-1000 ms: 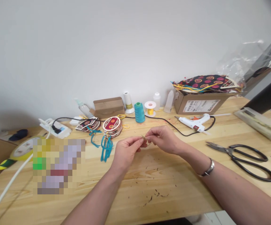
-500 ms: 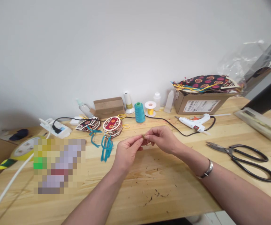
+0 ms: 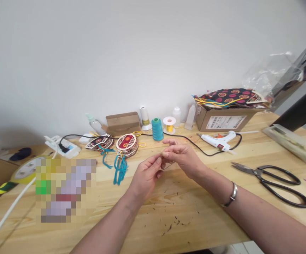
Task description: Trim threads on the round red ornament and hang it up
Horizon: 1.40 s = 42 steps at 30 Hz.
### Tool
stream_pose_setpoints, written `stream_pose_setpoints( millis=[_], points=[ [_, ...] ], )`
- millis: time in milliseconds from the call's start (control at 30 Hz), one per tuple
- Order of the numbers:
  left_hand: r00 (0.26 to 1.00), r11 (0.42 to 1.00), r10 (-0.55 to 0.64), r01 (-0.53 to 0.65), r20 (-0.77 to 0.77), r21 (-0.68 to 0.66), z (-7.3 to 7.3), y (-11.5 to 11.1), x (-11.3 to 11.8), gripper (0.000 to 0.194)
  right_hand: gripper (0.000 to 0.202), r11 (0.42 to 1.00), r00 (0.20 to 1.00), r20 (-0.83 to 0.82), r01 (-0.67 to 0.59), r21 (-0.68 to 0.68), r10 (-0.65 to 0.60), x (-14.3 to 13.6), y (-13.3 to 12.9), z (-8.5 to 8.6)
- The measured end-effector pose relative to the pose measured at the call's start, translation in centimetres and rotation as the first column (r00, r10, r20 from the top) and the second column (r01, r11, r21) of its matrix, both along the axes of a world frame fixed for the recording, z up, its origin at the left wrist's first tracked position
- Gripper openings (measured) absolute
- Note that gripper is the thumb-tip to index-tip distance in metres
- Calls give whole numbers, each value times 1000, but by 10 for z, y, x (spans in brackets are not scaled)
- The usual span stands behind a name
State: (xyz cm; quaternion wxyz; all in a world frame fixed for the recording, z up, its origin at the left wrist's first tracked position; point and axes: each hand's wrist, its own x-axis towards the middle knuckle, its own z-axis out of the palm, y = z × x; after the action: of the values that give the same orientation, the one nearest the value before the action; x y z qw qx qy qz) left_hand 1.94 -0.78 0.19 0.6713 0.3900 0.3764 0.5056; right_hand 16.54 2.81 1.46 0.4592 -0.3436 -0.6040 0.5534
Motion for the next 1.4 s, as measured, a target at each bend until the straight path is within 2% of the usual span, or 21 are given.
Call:
stream_pose_setpoints(
  millis=[100,333,500,600,767,967,1300,1400],
  points=[
    [998,1000,17,-16,-55,14,-2,0,0,20,23,996,998,-51,30,-87,-35,-1,-1,2],
    [986,996,59,-49,-158,70,-3,-1,-2,23,13,990,994,-95,44,-138,-57,-2,-1,-3],
    [980,994,101,-94,-172,54,-1,0,-3,20,21,972,994,-68,64,-225,-82,0,1,-1],
    [977,993,112,-103,-180,61,0,0,-3,20,29,970,999,-32,5,-244,-14,4,4,0],
    [969,993,71,-46,-235,110,0,-1,-5,23,20,953,985,-104,-162,-254,140,6,6,-3],
    [918,980,92,-16,-387,196,0,0,-7,28,18,974,991,-77,-125,-189,113,3,2,0],
    [908,987,98,-37,-407,156,0,0,-7,16,17,996,999,3,-37,-81,38,3,4,-3],
    [912,984,92,-20,-400,180,0,-1,-8,20,21,1000,999,45,-22,-17,23,0,1,-2]
  ],
)
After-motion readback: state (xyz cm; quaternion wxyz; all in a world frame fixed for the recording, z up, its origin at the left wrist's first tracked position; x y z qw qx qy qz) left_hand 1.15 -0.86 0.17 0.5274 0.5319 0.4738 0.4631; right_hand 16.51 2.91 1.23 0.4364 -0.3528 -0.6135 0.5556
